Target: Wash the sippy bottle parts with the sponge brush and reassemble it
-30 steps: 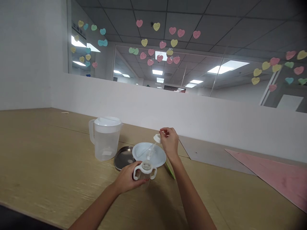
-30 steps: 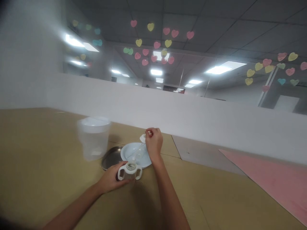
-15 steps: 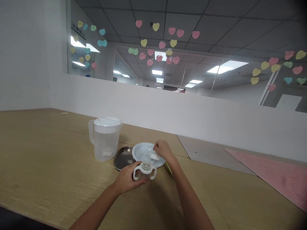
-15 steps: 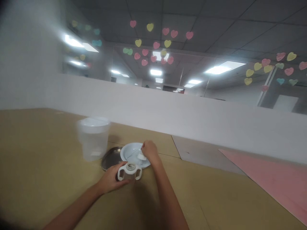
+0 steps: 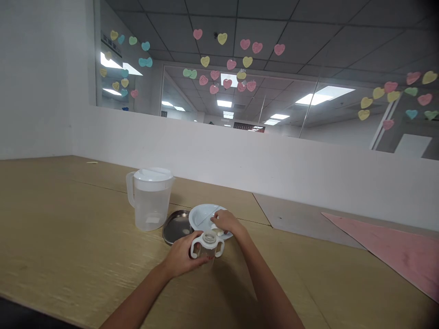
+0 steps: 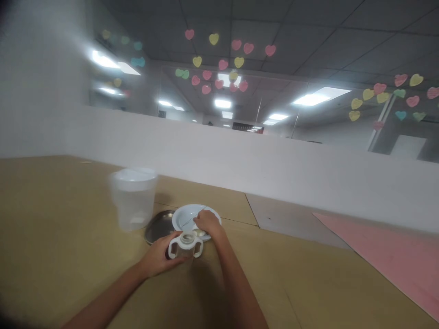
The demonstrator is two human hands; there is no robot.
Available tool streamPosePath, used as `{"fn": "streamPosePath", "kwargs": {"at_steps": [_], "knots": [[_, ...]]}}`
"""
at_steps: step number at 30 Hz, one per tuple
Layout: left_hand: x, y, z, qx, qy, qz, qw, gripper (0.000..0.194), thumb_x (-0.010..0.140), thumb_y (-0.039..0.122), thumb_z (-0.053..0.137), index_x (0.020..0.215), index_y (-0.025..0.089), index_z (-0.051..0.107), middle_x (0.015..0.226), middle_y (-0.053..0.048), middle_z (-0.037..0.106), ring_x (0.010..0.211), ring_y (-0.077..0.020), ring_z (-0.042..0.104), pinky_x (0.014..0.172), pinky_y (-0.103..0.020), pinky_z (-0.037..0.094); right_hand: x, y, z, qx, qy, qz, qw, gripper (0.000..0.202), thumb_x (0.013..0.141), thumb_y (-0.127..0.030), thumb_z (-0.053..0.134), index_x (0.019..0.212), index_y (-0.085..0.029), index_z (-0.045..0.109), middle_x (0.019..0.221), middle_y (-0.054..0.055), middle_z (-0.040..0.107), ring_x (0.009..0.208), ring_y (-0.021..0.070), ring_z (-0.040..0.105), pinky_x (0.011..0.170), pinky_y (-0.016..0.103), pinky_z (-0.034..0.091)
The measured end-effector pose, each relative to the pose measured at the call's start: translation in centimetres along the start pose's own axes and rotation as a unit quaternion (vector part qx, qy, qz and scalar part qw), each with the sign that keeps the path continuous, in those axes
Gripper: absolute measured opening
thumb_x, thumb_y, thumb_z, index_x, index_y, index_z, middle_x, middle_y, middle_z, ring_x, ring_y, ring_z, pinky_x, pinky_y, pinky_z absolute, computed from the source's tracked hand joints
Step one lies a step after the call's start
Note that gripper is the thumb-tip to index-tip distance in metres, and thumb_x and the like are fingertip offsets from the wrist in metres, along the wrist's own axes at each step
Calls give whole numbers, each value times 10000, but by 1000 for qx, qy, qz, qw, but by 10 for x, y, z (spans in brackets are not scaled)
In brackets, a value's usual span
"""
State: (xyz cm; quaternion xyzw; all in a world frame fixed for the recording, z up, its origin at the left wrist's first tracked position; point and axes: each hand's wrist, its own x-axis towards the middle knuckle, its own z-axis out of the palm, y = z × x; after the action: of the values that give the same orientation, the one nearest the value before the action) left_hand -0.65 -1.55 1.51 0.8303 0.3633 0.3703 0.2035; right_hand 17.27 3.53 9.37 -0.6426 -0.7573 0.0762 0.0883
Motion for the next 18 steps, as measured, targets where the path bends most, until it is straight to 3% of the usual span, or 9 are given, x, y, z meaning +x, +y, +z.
{"fn": "streamPosePath", "kwargs": {"at_steps": [4, 7, 9, 13, 18], "knots": [[0, 0, 0, -4, -5, 6, 1000, 569, 674, 528, 600, 1151, 242, 476, 1014, -35, 629, 890, -216, 581, 798, -289, 427, -4, 0, -5, 106, -107, -55, 987, 567, 693, -424, 594, 1190, -160, 523, 1156, 109, 554, 761, 184, 606, 502, 224, 444], [0, 0, 0, -5, -9, 8, 1000, 563, 677, 535, 593, 1144, 244, 476, 995, -34, 628, 872, -213, 581, 793, -291, 427, -5, 4, -11, 121, -157, -80, 977, 710, 665, -403, 614, 1302, -168, 405, 1173, 114, 535, 747, 185, 604, 591, 258, 469], [0, -1, 1, 1, -8, 3, 1000, 570, 677, 543, 589, 1146, 241, 471, 958, -31, 632, 844, -209, 583, 770, -289, 429, -5, 8, -15, 115, -180, -94, 972, 753, 674, -400, 600, 1343, -170, 343, 1201, 120, 511, 840, 204, 595, 688, 281, 468], [0, -1, 1, 13, -7, -2, 1000, 578, 673, 549, 583, 1141, 228, 473, 887, -22, 637, 793, -198, 587, 716, -272, 427, -2, 19, -18, 91, -184, -137, 969, 834, 610, -299, 642, 1365, -201, 302, 1253, 103, 463, 1080, 231, 488, 875, 298, 398], [0, 1, 0, 12, -10, 3, 1000, 558, 684, 538, 577, 1136, 227, 471, 901, -19, 639, 782, -189, 587, 709, -261, 420, 2, 17, -10, 38, -160, -147, 975, 790, 592, -214, 618, 1332, -174, 345, 1204, 115, 501, 1032, 244, 511, 872, 323, 389]]}}
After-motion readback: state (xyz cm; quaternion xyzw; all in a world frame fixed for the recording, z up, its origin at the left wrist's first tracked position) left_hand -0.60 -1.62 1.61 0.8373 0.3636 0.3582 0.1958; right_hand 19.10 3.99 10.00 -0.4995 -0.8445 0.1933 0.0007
